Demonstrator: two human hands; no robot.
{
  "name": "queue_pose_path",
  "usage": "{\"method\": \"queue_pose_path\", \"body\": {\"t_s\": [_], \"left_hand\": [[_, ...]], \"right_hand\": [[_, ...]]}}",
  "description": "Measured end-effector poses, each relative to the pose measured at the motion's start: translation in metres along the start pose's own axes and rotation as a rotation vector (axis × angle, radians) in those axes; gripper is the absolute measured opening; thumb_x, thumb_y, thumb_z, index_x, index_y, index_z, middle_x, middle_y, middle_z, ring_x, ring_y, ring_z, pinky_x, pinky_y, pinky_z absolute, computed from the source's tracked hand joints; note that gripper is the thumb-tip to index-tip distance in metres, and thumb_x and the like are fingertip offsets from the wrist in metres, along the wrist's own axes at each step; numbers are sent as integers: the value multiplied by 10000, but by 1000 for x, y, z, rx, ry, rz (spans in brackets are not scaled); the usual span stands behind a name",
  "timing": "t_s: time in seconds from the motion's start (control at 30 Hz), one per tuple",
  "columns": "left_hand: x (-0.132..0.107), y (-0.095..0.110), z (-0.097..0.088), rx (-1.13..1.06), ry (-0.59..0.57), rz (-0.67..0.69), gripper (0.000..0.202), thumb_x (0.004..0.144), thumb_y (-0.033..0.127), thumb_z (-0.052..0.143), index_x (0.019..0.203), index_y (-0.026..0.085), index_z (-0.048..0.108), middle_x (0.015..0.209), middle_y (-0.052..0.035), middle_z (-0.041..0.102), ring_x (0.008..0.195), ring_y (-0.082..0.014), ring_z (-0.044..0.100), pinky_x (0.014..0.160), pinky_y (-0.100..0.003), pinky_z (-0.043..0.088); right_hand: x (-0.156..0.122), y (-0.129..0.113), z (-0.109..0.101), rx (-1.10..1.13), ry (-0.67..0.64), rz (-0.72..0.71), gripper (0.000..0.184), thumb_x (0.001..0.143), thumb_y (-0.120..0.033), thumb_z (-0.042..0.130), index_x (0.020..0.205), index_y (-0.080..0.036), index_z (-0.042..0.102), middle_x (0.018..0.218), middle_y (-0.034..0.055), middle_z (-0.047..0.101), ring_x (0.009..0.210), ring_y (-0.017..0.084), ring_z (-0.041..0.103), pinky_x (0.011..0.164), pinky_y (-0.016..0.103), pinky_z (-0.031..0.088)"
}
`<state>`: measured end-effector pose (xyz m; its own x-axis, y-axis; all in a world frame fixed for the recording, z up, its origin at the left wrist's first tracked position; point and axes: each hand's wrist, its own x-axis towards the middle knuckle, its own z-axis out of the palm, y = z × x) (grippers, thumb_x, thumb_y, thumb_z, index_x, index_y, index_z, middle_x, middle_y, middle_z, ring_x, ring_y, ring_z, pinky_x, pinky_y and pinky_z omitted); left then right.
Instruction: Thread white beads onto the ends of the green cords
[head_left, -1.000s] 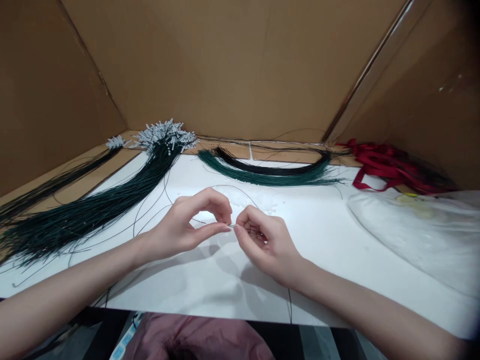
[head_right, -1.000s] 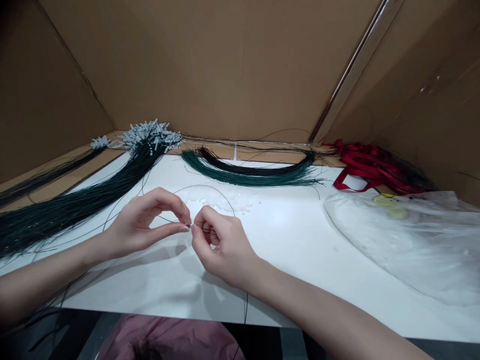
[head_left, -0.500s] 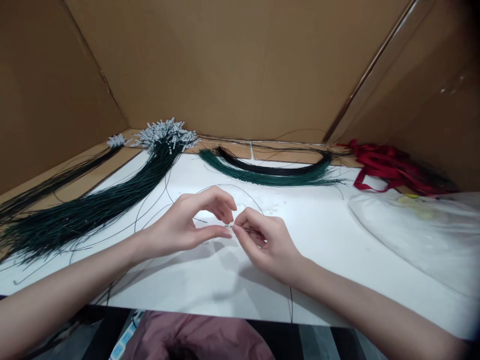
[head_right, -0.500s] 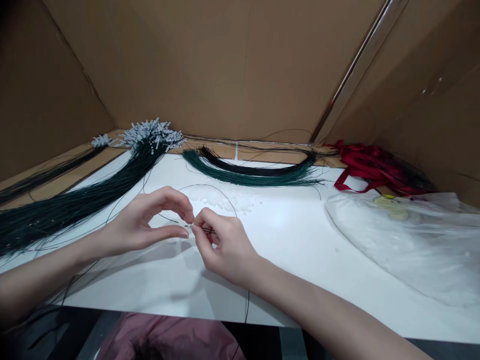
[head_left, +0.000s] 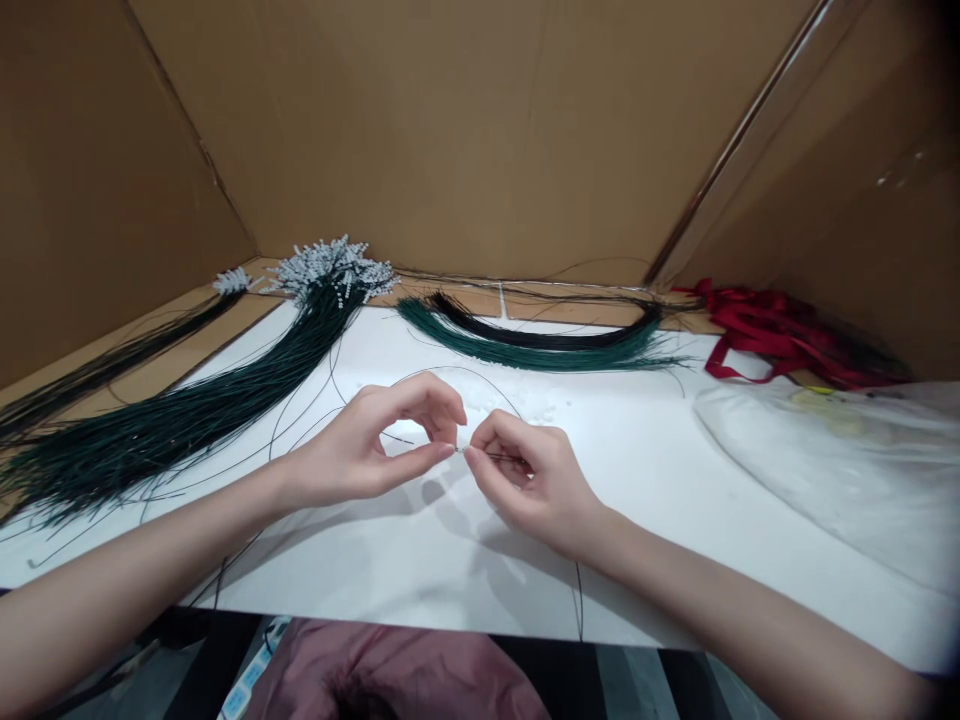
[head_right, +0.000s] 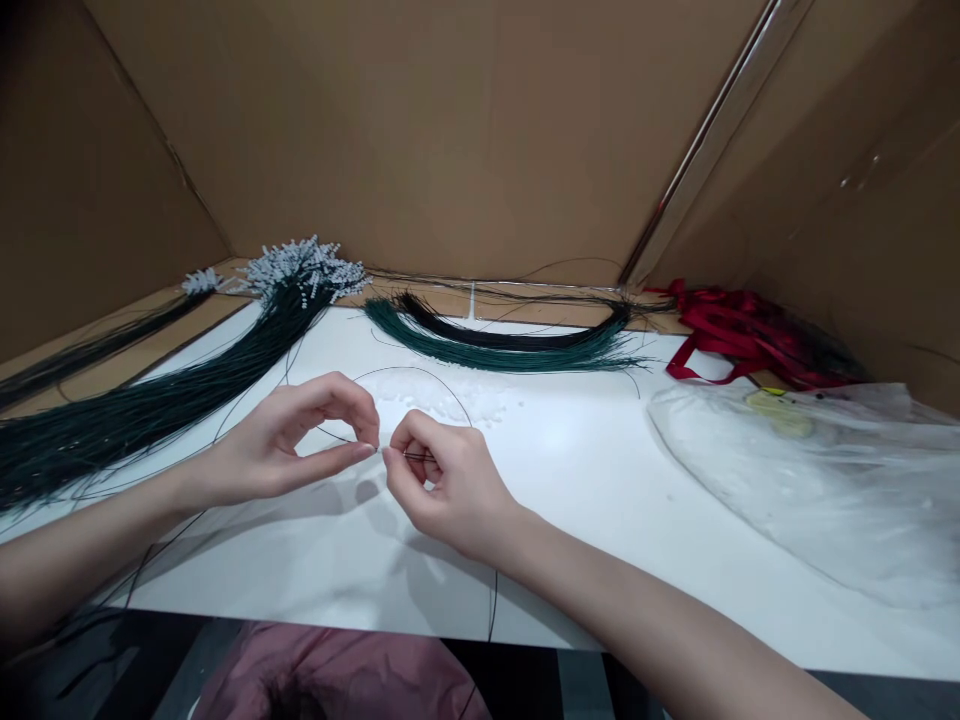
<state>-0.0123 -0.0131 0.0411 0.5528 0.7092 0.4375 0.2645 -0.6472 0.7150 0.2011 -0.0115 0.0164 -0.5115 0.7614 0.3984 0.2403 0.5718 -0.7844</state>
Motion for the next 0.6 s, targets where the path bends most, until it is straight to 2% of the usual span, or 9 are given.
{"method": "queue_pose_path", "body": {"t_s": [0.17, 0.3, 0.47, 0.6], "left_hand": [[1, 0, 2, 15, -1, 15, 158, 870, 102, 640, 1003, 154, 574, 912, -48, 632, 822, -138, 645, 787, -265, 559], [2, 0, 3, 46, -15, 11, 139, 865, 99, 630, 979, 152, 572, 897, -47, 628, 808, -142, 640, 776, -271, 551], [2, -2, 0, 12, -22, -7, 158, 870, 114, 634, 1008, 157, 568, 907, -47, 640, 809, -141, 645, 784, -271, 545], [4, -14, -9, 36, -65, -85, 193, 931, 234, 606, 1106, 166, 564, 882, -41, 666, 787, -140, 645, 753, -258, 524]], "right_hand": [[1, 2, 0, -56, -8, 11, 35, 833, -194, 572, 842, -193, 538, 544, -90, 379, 476, 69, 321, 504, 208, 285], [2, 4, -1, -100, 8, -14, 131, 759, -114, 527, 861, -188, 563, 557, -85, 410, 479, 71, 334, 525, 209, 308], [4, 7, -2, -120, 10, -46, 123, 710, -85, 478, 729, -184, 550, 579, -51, 456, 506, 88, 364, 530, 221, 314], [5, 8, -1, -127, 6, -57, 108, 765, -102, 512, 693, -180, 534, 614, -36, 495, 520, 85, 371, 525, 222, 307]]}}
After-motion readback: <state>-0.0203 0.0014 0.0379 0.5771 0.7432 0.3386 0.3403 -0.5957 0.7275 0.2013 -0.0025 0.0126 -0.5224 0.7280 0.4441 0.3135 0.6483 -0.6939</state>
